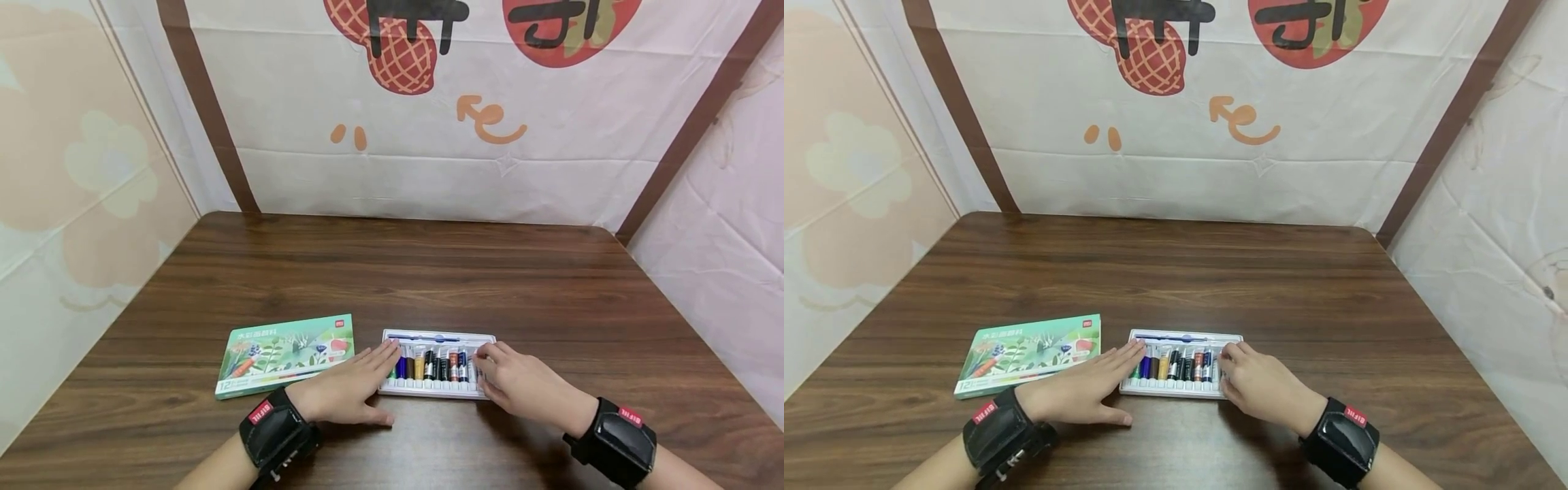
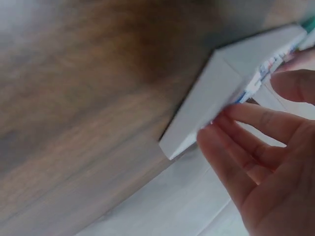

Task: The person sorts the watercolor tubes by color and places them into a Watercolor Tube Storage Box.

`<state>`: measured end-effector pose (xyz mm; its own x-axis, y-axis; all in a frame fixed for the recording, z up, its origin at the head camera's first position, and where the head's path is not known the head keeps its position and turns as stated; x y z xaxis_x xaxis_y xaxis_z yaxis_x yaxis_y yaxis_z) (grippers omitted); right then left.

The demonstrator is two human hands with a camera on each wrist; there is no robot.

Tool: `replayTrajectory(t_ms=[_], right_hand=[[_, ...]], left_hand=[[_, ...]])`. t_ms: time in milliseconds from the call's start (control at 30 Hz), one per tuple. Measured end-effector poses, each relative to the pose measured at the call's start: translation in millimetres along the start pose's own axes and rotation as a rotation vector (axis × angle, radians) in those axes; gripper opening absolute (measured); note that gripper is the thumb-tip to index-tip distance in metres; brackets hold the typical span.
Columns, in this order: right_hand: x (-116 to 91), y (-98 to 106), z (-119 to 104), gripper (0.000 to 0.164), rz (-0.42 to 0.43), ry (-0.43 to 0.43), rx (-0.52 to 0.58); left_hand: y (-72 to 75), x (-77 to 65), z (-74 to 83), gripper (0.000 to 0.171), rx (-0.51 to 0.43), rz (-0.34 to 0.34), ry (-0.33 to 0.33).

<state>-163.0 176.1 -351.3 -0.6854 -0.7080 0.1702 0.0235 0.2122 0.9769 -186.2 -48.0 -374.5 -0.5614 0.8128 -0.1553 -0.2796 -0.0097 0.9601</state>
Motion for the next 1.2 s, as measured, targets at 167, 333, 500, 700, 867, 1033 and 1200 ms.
replayTrajectory(t_ms=[167, 333, 500, 700, 867, 1033, 1200], right_hand=[[-3, 5, 10, 0.029, -0.004, -0.042, 0.123], [-8, 8, 18, 0.035, 0.028, -0.044, 0.110], [-10, 6, 30, 0.066, -0.050, -0.135, 0.145], [-1, 1, 37, 0.097, -0.129, -0.160, 0.177], [12, -5, 37, 0.103, -0.201, -0.161, 0.195], [25, -10, 31, 0.102, -0.255, -0.158, 0.228], [22, -11, 40, 0.104, -0.221, -0.223, 0.263]], left_hand=[[16.8, -12.4, -15.9, 0.092, -0.016, 0.100, 0.005], [37.5, -49.3, -54.8, 0.097, -0.015, 0.150, 0.124], [34.8, -101.3, -104.2, 0.109, -0.132, 0.072, 0.353], [17.8, -132.4, -133.6, 0.116, -0.280, 0.044, 0.420], [14.4, -134.0, -138.7, 0.118, -0.346, 0.062, 0.410], [17.0, -123.0, -136.1, 0.115, -0.290, 0.078, 0.363], [20.3, -101.9, -131.3, 0.111, -0.275, 0.054, 0.320]])
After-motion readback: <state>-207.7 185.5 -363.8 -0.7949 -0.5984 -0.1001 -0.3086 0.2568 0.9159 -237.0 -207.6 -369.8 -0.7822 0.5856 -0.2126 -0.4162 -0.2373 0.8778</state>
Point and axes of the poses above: each hand's wrist, its own x-axis towards the middle knuckle, its own y-axis out of the back of the hand, z = x × y, the point moved 5 cm from there along x, towards the middle knuckle, and after that the axes turned 9 degrees about x, right-handed, at the moved point
